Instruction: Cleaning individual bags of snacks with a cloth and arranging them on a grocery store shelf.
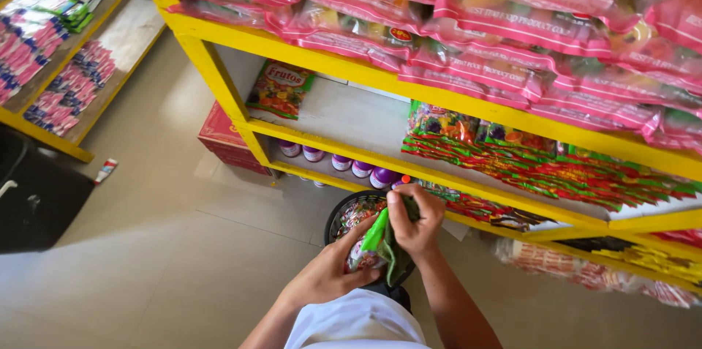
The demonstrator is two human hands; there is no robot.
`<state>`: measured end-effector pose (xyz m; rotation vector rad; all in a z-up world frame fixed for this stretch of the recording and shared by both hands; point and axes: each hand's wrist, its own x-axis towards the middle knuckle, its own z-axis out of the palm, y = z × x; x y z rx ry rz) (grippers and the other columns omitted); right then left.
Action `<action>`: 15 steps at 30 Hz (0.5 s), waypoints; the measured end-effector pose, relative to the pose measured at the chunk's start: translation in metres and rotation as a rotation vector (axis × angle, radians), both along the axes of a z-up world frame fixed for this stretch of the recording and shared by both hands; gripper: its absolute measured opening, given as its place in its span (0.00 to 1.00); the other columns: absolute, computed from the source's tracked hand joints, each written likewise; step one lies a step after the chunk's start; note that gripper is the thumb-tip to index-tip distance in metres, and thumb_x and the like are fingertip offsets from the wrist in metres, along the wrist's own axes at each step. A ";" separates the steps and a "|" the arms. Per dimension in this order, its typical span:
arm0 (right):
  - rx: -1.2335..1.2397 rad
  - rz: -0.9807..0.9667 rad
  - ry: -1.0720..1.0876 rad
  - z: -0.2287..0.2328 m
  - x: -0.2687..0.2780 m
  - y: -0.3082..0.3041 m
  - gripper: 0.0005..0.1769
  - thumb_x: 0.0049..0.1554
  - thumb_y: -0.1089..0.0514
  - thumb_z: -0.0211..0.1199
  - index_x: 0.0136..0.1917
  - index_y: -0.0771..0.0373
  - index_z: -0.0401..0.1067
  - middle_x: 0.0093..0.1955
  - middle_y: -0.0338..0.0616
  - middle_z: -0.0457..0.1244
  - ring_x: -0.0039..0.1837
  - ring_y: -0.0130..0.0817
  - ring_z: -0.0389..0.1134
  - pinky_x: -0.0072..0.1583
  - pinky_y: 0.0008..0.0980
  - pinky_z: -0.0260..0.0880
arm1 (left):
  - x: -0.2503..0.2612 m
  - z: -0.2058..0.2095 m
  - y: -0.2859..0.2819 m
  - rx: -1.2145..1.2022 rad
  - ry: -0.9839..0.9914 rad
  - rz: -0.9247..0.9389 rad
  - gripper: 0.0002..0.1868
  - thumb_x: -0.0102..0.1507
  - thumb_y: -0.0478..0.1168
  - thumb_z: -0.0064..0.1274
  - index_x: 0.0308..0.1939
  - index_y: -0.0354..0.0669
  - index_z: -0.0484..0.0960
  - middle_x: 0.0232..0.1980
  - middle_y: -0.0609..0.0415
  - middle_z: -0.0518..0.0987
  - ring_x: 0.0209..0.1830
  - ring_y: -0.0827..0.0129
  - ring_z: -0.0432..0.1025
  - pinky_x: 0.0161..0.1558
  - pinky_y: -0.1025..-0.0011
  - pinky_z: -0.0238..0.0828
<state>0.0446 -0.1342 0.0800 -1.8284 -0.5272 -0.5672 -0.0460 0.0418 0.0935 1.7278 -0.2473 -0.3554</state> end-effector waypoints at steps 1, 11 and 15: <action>0.000 0.013 0.000 -0.001 0.002 0.003 0.02 0.54 0.65 0.62 0.42 0.66 0.73 0.35 0.42 0.68 0.31 0.30 0.63 0.38 0.28 0.64 | -0.001 -0.009 -0.001 0.000 0.000 0.013 0.44 0.57 0.38 0.59 0.77 0.47 0.60 0.66 0.47 0.79 0.61 0.61 0.76 0.58 0.67 0.71; 0.335 -0.051 0.139 -0.002 0.004 -0.005 0.24 0.67 0.39 0.46 0.59 0.62 0.62 0.58 0.43 0.59 0.58 0.34 0.59 0.64 0.33 0.58 | -0.013 -0.089 -0.019 -0.841 0.617 0.503 0.23 0.68 0.41 0.48 0.66 0.35 0.73 0.59 0.42 0.78 0.54 0.58 0.74 0.56 0.63 0.71; 0.062 0.407 0.395 -0.002 -0.038 0.022 0.45 0.65 0.33 0.47 0.77 0.71 0.44 0.77 0.61 0.49 0.80 0.51 0.52 0.78 0.48 0.50 | -0.004 -0.083 -0.024 -1.074 0.590 0.686 0.24 0.70 0.52 0.46 0.66 0.43 0.74 0.28 0.61 0.73 0.13 0.85 0.54 0.14 0.83 0.49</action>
